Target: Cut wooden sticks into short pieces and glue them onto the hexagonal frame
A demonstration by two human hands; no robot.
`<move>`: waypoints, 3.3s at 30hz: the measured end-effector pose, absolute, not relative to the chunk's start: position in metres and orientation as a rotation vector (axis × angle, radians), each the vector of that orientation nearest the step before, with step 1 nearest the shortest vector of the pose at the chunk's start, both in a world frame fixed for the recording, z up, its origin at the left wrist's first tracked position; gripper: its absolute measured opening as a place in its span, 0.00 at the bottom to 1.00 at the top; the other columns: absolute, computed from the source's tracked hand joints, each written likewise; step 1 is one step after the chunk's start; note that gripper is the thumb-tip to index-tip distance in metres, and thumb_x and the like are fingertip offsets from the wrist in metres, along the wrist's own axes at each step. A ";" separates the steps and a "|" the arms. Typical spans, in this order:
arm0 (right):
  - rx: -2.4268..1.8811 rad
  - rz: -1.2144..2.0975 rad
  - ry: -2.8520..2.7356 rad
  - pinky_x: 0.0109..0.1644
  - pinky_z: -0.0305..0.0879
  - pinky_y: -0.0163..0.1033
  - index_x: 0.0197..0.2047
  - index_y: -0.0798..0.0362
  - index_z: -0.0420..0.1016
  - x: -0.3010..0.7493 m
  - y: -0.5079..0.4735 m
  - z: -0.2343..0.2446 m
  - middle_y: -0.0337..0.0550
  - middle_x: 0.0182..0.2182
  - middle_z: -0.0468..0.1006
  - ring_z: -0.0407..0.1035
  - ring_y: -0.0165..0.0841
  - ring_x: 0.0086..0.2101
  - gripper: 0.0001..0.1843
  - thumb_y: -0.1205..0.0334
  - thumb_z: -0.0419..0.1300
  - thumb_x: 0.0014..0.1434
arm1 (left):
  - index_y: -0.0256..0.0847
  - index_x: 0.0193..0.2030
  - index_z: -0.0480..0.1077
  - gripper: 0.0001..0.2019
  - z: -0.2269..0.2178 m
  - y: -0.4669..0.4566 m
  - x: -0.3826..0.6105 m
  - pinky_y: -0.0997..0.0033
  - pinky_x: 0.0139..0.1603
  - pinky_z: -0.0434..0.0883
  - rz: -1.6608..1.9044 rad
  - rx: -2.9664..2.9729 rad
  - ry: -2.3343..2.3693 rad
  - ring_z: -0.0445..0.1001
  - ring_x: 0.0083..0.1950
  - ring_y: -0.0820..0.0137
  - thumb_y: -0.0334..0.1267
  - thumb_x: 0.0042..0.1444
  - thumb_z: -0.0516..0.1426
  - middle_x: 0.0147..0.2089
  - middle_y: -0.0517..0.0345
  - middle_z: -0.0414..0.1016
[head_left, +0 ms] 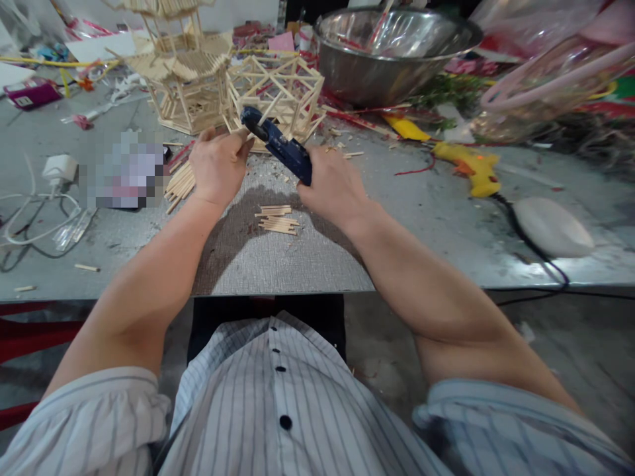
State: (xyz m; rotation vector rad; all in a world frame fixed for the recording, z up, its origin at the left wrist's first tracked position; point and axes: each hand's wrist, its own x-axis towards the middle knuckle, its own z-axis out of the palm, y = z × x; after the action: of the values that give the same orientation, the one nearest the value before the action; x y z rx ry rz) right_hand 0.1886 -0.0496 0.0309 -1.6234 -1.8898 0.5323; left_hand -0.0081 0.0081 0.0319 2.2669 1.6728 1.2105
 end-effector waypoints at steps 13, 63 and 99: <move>-1.618 0.524 -1.854 0.64 0.55 0.73 0.42 0.42 0.69 0.194 -0.040 0.023 0.52 0.42 0.78 0.63 0.59 0.61 0.17 0.45 0.66 0.52 | 0.53 0.24 0.70 0.11 0.032 0.004 -0.006 0.55 0.53 0.62 1.197 2.294 1.720 0.72 0.38 0.60 0.47 0.56 0.54 0.30 0.56 0.78; -1.867 0.236 -2.327 0.37 0.58 0.43 0.40 0.52 0.77 0.211 -0.030 0.042 0.51 0.37 0.80 0.72 0.44 0.38 0.10 0.60 0.60 0.54 | 0.37 0.36 0.73 0.06 0.040 0.009 -0.017 0.67 0.41 0.77 0.790 1.517 1.290 0.78 0.29 0.75 0.37 0.62 0.59 0.30 0.60 0.74; -1.878 0.316 -2.199 0.34 0.60 0.42 0.35 0.49 0.75 0.199 -0.042 0.046 0.46 0.27 0.77 0.71 0.42 0.33 0.06 0.60 0.58 0.55 | 0.41 0.55 0.68 0.14 0.034 -0.016 0.012 0.60 0.41 0.64 0.672 2.395 1.968 0.79 0.47 0.53 0.40 0.70 0.47 0.47 0.45 0.81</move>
State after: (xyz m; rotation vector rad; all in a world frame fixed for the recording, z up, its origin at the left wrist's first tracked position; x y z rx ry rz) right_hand 0.1989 -0.0422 0.0458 -1.8779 -2.1988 0.3161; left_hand 0.0120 -0.0163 0.0344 2.3948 1.9678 0.6723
